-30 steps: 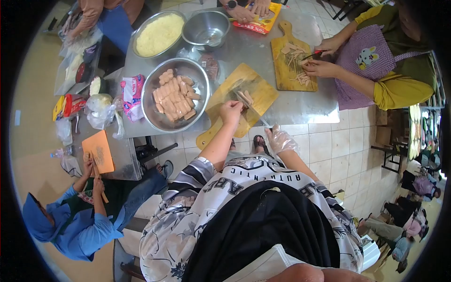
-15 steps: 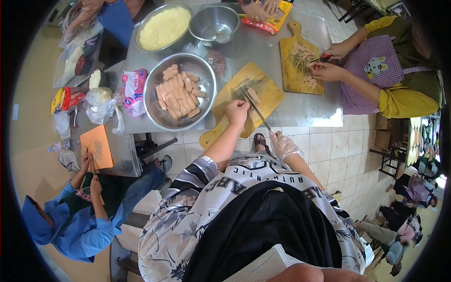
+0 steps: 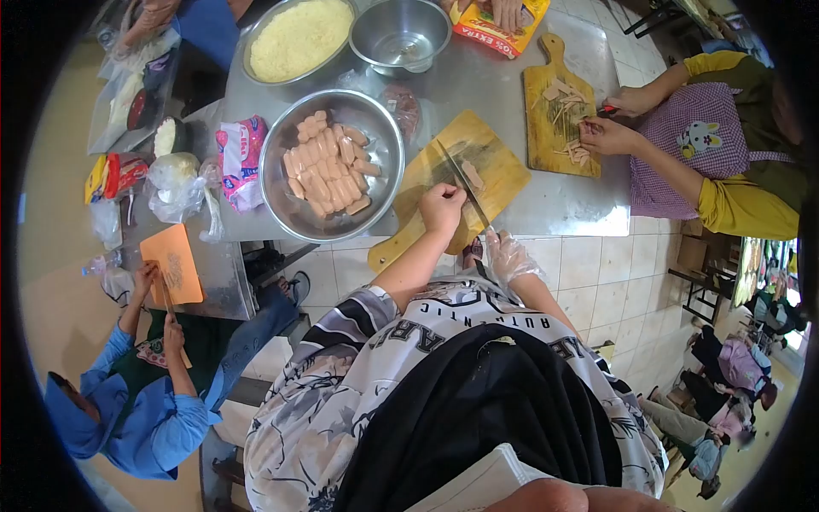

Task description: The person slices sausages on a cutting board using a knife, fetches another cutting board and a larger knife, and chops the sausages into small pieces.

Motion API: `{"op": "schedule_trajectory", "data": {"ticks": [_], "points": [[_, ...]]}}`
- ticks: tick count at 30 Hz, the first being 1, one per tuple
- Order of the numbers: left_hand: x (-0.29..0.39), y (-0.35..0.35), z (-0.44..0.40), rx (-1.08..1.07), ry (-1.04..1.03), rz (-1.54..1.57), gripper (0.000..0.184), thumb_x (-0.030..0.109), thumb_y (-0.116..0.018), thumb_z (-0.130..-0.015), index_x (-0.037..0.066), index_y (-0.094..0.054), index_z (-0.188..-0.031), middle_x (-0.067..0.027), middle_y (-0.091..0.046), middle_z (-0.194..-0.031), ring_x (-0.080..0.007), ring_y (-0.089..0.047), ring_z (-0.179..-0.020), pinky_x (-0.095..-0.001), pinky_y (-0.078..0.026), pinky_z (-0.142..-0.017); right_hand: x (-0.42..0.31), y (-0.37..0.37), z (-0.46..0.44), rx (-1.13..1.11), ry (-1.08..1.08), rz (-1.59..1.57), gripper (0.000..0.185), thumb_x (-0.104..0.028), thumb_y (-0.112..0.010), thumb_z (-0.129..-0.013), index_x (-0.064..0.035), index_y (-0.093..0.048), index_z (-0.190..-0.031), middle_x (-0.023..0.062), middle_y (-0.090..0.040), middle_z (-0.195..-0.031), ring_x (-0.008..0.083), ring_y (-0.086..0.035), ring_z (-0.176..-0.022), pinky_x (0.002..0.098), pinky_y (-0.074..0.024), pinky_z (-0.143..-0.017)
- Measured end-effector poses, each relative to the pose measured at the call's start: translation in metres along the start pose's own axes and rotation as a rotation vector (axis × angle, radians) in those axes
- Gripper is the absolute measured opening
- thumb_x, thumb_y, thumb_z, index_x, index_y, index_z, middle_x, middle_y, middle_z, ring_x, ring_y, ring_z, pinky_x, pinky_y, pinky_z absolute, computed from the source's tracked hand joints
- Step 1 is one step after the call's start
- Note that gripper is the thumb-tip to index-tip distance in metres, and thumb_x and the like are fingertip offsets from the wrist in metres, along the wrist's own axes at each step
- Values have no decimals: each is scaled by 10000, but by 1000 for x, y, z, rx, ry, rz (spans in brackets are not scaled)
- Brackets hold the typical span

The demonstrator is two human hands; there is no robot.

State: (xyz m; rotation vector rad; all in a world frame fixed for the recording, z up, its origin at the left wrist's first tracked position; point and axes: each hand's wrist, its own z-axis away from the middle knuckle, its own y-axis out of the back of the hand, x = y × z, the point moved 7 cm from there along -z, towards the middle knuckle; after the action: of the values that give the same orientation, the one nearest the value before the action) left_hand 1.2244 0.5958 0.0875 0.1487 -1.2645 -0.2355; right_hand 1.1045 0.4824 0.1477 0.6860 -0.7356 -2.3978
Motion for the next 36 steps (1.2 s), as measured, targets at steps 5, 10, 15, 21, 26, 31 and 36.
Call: {"op": "schedule_trajectory", "data": {"ticks": [5, 10, 15, 21, 26, 31, 36], "points": [[1, -1, -1, -26, -3, -9, 115, 112, -648, -642, 3, -623, -669, -91, -613, -604, -155, -569, -535, -267, -444, -544, -5, -7, -16, 21, -13, -72, 534, -440, -265, -882, 18, -453, -1083, 310, -506, -1029, 449, -472, -994, 483, -366, -853], [3, 2, 1, -42, -11, -35, 119, 116, -651, -643, 4, -624, -672, -94, -611, -604, -161, -571, -536, -268, -445, -547, -9, -19, -32, 102, 9, -91, 515, -429, -289, -883, 23, -459, -1062, 307, -533, -952, 439, -497, -948, 477, -393, -813], [6, 2, -1, -41, -52, -70, 120, 118, -654, -650, 6, -618, -674, -91, -611, -610, -163, -576, -548, -269, -448, -553, -21, -13, -46, 147, 96, -60, 509, -425, -304, -881, 26, -447, -1071, 301, -547, -903, 435, -510, -911, 482, -406, -781], [10, 2, 1, -75, -47, -71, 116, 106, -639, -681, -4, -612, -706, -71, -600, -616, -128, -556, -572, -256, -437, -556, -2, -16, -15, 118, 61, -54, 480, -413, -303, -883, 2, -447, -1077, 289, -552, -910, 435, -515, -906, 478, -409, -786], [2, 0, -3, -50, -84, -84, 118, 113, -642, -680, 3, -608, -704, -78, -610, -634, -149, -573, -575, -267, -448, -564, 34, -26, -10, -16, -26, 41, 418, -404, -290, -885, -96, -438, -1125, 253, -547, -987, 417, -500, -970, 471, -407, -807], [-21, -7, -15, -39, -67, -59, 137, 121, -646, -678, 1, -603, -728, -100, -625, -667, -169, -600, -601, -277, -467, -583, 42, 0, 8, -117, 52, 86, 445, -432, -266, -880, -110, -435, -1137, 237, -526, -1059, 413, -480, -1005, 475, -383, -840], [-23, -5, -12, -18, 12, 130, 241, 69, -626, -702, -32, -535, -901, -112, -624, -729, -142, -600, -632, -242, -478, -562, 85, 6, -4, -136, 146, 71, 487, -454, -255, -878, -85, -468, -1113, 223, -517, -1090, 391, -483, -1014, 453, -372, -861]]}}
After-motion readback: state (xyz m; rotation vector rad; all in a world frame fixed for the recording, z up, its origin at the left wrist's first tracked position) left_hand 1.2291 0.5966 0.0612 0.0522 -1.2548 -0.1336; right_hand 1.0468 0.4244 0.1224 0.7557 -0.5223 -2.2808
